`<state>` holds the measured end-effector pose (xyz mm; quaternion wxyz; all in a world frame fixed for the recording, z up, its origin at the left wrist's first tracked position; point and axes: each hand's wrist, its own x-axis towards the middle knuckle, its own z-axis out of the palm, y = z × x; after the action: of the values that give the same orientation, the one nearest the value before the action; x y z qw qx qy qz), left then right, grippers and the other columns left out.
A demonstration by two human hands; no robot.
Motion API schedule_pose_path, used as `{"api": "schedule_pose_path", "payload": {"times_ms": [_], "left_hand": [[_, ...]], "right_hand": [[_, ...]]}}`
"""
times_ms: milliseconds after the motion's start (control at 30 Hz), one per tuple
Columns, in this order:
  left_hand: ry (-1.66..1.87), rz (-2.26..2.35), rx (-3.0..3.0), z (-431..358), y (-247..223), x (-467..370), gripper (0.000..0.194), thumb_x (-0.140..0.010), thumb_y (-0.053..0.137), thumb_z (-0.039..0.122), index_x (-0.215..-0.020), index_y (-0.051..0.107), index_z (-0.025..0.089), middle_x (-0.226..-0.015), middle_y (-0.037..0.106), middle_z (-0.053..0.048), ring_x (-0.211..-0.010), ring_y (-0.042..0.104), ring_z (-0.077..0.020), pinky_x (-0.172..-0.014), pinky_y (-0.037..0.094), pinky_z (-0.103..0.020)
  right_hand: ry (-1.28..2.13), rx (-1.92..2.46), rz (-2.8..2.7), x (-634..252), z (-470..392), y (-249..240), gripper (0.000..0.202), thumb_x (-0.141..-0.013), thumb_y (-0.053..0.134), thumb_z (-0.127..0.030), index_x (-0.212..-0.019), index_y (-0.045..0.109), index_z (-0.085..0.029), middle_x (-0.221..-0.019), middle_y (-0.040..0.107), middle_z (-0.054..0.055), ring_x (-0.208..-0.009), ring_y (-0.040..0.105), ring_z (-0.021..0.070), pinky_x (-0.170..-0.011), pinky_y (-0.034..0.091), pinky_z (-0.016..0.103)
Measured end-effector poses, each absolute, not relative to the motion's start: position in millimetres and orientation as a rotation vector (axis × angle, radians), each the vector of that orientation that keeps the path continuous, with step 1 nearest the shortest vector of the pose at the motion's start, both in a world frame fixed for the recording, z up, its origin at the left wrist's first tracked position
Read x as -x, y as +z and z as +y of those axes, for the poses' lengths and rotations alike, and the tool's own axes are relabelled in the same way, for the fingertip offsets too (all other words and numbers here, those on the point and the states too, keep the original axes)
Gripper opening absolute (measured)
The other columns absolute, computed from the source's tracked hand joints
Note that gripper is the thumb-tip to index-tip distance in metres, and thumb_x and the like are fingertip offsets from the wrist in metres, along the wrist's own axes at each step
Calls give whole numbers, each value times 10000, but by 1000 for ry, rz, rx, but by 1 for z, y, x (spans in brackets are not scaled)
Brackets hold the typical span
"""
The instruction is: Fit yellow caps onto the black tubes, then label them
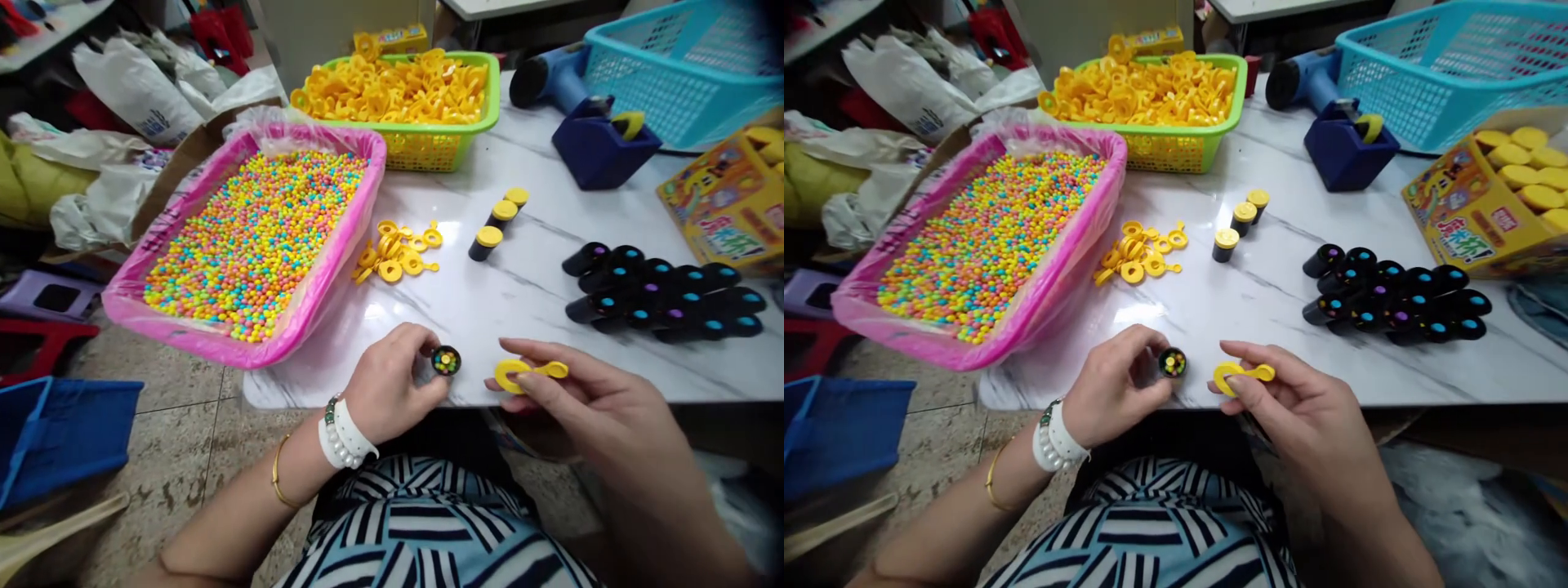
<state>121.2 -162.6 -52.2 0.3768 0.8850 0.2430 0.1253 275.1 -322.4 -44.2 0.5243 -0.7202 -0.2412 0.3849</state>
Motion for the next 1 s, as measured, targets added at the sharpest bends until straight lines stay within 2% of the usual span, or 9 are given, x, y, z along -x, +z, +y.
{"api": "schedule_pose_path", "payload": {"times_ms": [100, 167, 233, 367, 567, 767, 867, 1000], "left_hand": [[396, 576, -2205, -164, -56, -117, 353, -788, 669, 222, -1132, 605, 180, -899, 633, -22, -736, 579, -129, -662, 471, -246], [427, 545, -2199, -167, -59, -116, 318, -812, 659, 223, -1127, 637, 183, -859, 633, -18, -749, 592, -129, -666, 473, -238], [458, 546, -2205, -170, -61, -116, 261, -809, 652, 203, -1068, 665, 177, -817, 635, -11, -748, 601, -131, -664, 470, -234], [492, 561, -2202, -173, -66, -118, 308, -774, 656, 171, -1081, 664, 176, -779, 656, 7, -708, 606, -129, -652, 458, -233], [478, 572, -2186, -173, -71, -118, 323, -784, 656, 201, -1106, 673, 191, -718, 659, 29, -663, 609, -127, -631, 447, -230], [466, 582, -2145, -177, -63, -116, 266, -818, 644, 255, -1073, 687, 197, -790, 697, 11, -703, 626, -138, -676, 458, -249], [417, 639, -1997, -177, -56, -118, 252, -819, 654, 319, -1026, 686, 179, -716, 667, 18, -604, 581, -117, -585, 430, -230], [322, 704, -1727, -174, -55, -124, 172, -879, 584, 327, -891, 639, 165, -565, 547, 62, -483, 480, -73, -491, 368, -185]], "right_hand": [[977, 1702, -507, -272, -314, -40, 317, -728, 795, -436, -994, 773, -265, -691, 719, 42, -554, 671, 175, -497, 547, 254], [1019, 1692, -584, -270, -307, -39, 283, -751, 774, -435, -966, 787, -251, -598, 666, 22, -480, 602, 144, -428, 488, 235], [1000, 1694, -730, -269, -298, -38, 258, -791, 741, -415, -977, 793, -244, -624, 642, 22, -498, 562, 125, -424, 449, 226], [839, 1718, -891, -269, -280, -44, 211, -785, 755, -354, -965, 799, -253, -781, 621, 27, -685, 568, 124, -553, 453, 217], [1052, 1756, -629, -266, -275, -58, 347, -814, 722, -429, -1070, 771, -201, -464, 462, -50, -411, 345, 53, -397, 246, 192], [949, 1823, -600, -257, -276, -56, 378, -798, 735, -443, -1052, 774, -165, -416, 446, -53, -398, 349, 55, -392, 255, 189], [945, 1838, -603, -255, -276, -55, 389, -805, 722, -446, -1062, 767, -158, -430, 447, -51, -395, 351, 62, -378, 264, 192], [904, 1867, -641, -253, -276, -56, 389, -820, 699, -440, -1096, 751, -172, -467, 434, -54, -410, 342, 64, -370, 263, 187]]}}
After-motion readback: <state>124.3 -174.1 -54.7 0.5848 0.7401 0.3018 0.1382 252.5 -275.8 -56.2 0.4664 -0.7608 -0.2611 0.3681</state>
